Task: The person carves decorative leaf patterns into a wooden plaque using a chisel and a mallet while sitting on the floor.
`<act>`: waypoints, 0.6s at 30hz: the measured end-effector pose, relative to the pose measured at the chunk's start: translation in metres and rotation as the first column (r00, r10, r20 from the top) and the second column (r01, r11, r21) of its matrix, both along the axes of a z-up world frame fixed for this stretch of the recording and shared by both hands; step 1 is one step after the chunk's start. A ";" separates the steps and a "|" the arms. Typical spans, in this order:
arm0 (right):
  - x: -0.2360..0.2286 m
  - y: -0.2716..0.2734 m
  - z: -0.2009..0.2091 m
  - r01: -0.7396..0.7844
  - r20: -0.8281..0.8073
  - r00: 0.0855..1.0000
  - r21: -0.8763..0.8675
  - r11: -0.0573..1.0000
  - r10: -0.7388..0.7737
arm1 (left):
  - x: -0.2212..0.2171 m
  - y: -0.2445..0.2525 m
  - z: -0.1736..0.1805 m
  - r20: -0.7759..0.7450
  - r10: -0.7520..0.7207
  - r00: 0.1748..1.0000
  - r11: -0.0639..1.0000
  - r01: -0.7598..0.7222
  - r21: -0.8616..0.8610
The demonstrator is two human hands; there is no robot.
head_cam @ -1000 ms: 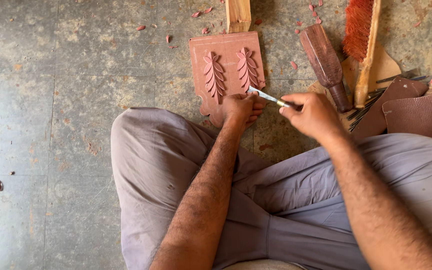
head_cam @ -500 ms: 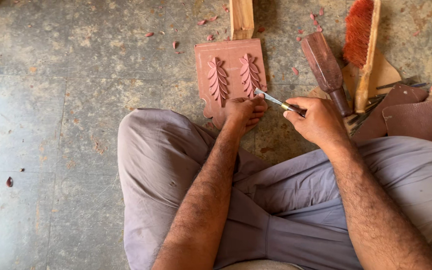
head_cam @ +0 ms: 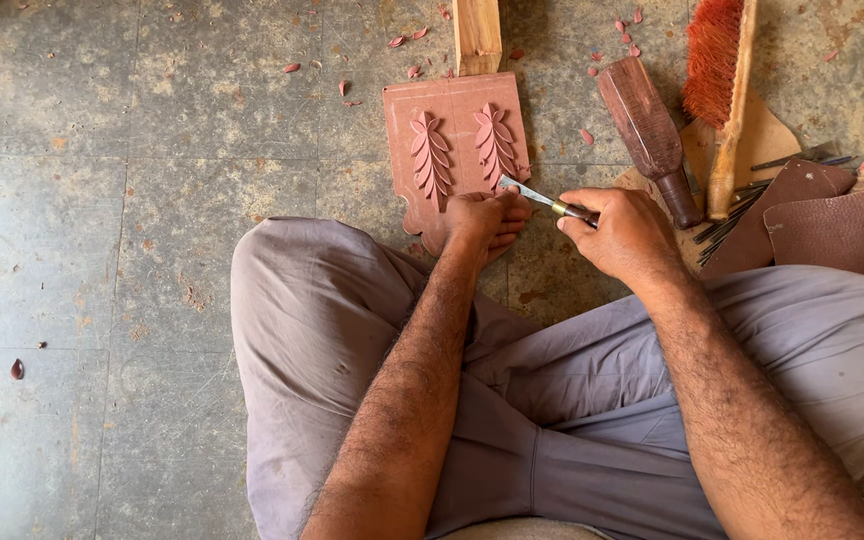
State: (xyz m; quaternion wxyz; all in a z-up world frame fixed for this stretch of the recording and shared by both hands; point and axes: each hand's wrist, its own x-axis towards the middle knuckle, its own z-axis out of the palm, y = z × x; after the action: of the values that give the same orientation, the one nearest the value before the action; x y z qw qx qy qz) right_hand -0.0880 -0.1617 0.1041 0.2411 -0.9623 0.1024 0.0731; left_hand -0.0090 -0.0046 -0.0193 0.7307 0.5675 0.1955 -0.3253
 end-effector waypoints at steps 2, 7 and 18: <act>0.002 0.000 0.000 0.003 -0.003 1.000 0.010 1.000 -0.003 | 0.002 -0.003 -0.004 -0.005 0.001 1.000 1.000 -0.001 0.030; 0.003 -0.004 -0.005 0.035 -0.045 0.998 0.009 0.999 -0.035 | 0.004 -0.004 -0.022 -0.005 -0.022 1.000 0.999 0.022 0.032; 0.027 -0.016 0.012 -0.004 -0.085 0.996 0.066 0.998 0.009 | 0.006 -0.006 0.001 -0.022 0.014 1.000 0.990 -0.010 0.139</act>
State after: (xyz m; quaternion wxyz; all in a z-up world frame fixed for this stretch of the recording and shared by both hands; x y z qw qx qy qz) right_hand -0.0606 -0.1772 0.1163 0.2678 -0.9502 0.1069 0.1184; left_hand -0.0030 -0.0104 -0.0186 0.6891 0.6119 0.2296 -0.3131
